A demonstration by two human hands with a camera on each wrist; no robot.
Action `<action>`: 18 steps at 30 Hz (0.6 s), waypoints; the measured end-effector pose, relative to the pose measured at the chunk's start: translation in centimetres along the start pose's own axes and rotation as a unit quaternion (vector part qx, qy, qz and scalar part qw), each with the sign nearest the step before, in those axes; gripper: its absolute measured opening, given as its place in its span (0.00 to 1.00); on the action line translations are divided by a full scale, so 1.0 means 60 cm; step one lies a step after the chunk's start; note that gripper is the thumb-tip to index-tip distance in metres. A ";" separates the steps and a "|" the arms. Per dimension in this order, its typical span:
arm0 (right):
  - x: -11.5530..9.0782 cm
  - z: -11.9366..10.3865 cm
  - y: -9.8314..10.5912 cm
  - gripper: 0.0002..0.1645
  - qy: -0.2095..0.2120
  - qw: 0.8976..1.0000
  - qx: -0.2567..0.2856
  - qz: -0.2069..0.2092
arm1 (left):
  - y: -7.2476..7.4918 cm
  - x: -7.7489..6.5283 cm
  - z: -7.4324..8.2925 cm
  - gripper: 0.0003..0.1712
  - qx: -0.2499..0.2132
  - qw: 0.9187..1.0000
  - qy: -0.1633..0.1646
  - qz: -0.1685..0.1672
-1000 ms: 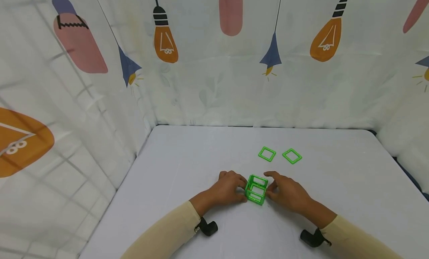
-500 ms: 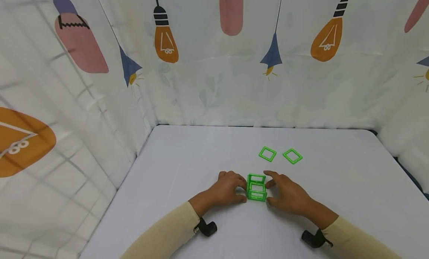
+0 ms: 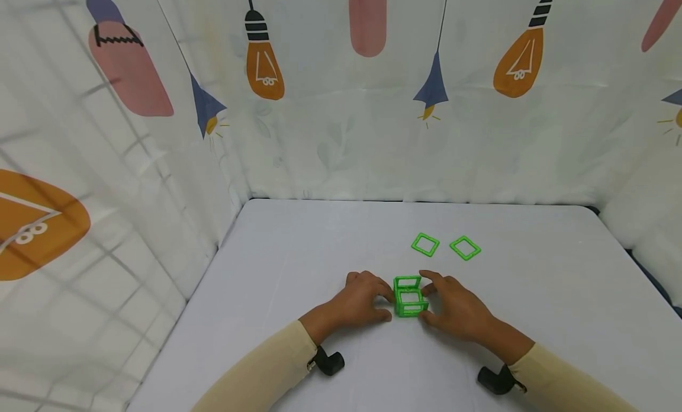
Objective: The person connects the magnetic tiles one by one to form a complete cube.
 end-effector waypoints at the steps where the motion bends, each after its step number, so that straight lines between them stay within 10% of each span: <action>1: 0.000 0.000 0.000 0.51 0.000 1.000 0.001 -0.001 | 0.001 0.000 0.000 0.14 0.002 1.000 0.004 0.003; 18: 0.013 0.011 0.011 0.46 -0.002 0.998 0.039 -0.052 | 0.001 0.005 -0.004 0.23 0.018 0.999 0.047 0.012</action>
Point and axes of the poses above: each hand's wrist, its own x-axis towards the middle knuckle, its own y-axis out of the back of the hand, z = x × y, the point moved 1 cm from there along x, towards the middle knuckle, and after that the axes turned 13 degrees about x, right-handed, at the moved point
